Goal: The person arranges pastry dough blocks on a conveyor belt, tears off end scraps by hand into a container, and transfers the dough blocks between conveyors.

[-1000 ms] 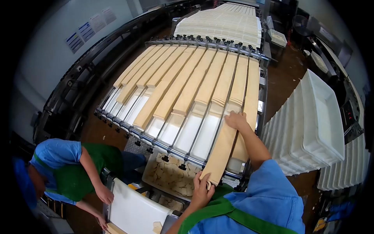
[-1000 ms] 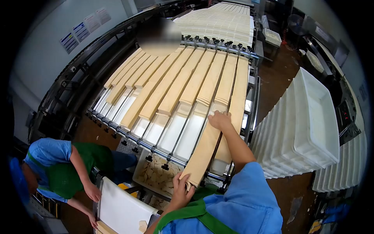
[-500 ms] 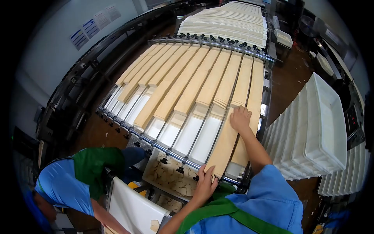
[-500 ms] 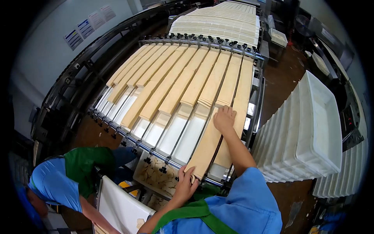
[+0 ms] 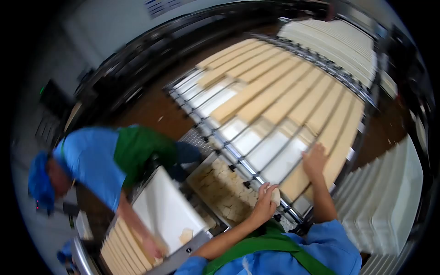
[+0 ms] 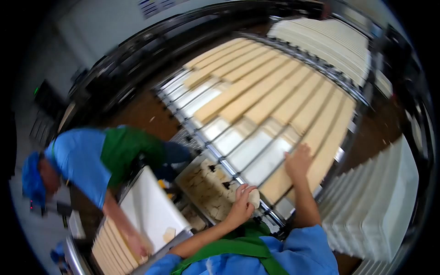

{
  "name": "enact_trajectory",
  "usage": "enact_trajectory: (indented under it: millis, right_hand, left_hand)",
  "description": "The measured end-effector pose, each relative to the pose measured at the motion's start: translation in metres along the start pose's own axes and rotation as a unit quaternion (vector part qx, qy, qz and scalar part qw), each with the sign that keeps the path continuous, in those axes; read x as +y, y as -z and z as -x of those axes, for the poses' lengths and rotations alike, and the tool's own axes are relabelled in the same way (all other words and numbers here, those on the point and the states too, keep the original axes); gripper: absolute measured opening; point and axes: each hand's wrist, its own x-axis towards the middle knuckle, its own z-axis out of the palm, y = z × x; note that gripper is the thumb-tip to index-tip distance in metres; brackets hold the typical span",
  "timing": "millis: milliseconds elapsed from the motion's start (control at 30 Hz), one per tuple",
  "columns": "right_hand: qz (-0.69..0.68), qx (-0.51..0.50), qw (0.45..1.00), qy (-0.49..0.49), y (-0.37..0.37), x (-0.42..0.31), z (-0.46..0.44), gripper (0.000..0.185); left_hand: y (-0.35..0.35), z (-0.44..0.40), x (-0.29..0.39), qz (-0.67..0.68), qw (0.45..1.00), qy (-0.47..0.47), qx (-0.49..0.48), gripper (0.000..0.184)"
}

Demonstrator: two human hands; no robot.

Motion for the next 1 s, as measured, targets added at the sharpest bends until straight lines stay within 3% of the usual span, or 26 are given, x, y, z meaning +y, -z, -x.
enact_trajectory:
  millis: [133, 167, 233, 267, 367, 433, 533, 567, 633, 700, 767, 833, 900, 1000]
  right_hand:
    - [0.004, 0.014, 1.000, 0.019, -0.015, 0.015, -0.021, 0.072]
    - [0.008, 0.025, 0.999, 0.025, -0.031, 0.015, -0.025, 0.070]
    - [-0.020, 0.055, 0.996, 0.069, -0.020, -0.007, -0.007, 0.065]
    - [-0.015, 0.057, 0.994, 0.090, -0.029, -0.015, -0.006, 0.062]
    - [-0.038, 0.038, 0.983, 0.177, -0.037, -0.054, 0.005, 0.056]
    - [-0.067, 0.020, 0.971, 0.227, -0.043, -0.088, 0.019, 0.052]
    - [-0.204, 0.072, 0.892, 0.397, -0.036, -0.145, 0.061, 0.027]
    - [-0.236, 0.023, 0.885, 0.400, -0.028, -0.167, 0.079, 0.018]
    - [-0.262, 0.002, 0.830, 0.492, -0.034, -0.199, 0.105, 0.012]
    - [-0.248, -0.014, 0.818, 0.518, -0.046, -0.224, 0.134, 0.009]
    - [-0.251, -0.005, 0.786, 0.565, -0.046, -0.251, 0.179, 0.010]
    - [-0.235, -0.059, 0.784, 0.571, -0.064, -0.270, 0.203, 0.012]
    - [-0.227, -0.080, 0.763, 0.600, -0.063, -0.300, 0.246, 0.009]
    - [-0.244, -0.117, 0.719, 0.640, -0.081, -0.339, 0.289, 0.009]
  left_hand:
    - [0.037, 0.026, -0.021, -0.036, 0.994, -0.003, 0.108, 0.059]
    - [0.048, 0.035, -0.022, 0.017, 0.992, 0.048, 0.115, 0.059]
    - [0.068, 0.052, -0.026, 0.002, 0.984, 0.073, 0.163, 0.059]
    - [0.068, 0.061, -0.043, -0.094, 0.973, 0.069, 0.201, 0.058]
    - [0.085, 0.091, -0.060, -0.174, 0.948, 0.105, 0.246, 0.058]
    - [0.099, 0.110, -0.068, -0.151, 0.935, 0.122, 0.296, 0.052]
    - [0.129, 0.145, -0.068, -0.065, 0.913, 0.123, 0.384, 0.039]
    - [0.138, 0.160, -0.074, -0.082, 0.896, 0.110, 0.423, 0.039]
    - [0.161, 0.197, -0.081, -0.135, 0.853, 0.147, 0.483, 0.041]
    - [0.183, 0.241, -0.094, -0.157, 0.788, 0.184, 0.566, 0.042]
    - [0.204, 0.294, -0.118, -0.234, 0.692, 0.251, 0.634, 0.048]
    - [0.226, 0.354, -0.136, -0.250, 0.607, 0.341, 0.673, 0.060]
    - [0.239, 0.408, -0.161, -0.296, 0.496, 0.494, 0.650, 0.076]
    - [0.263, 0.456, -0.159, -0.165, 0.467, 0.553, 0.670, 0.079]
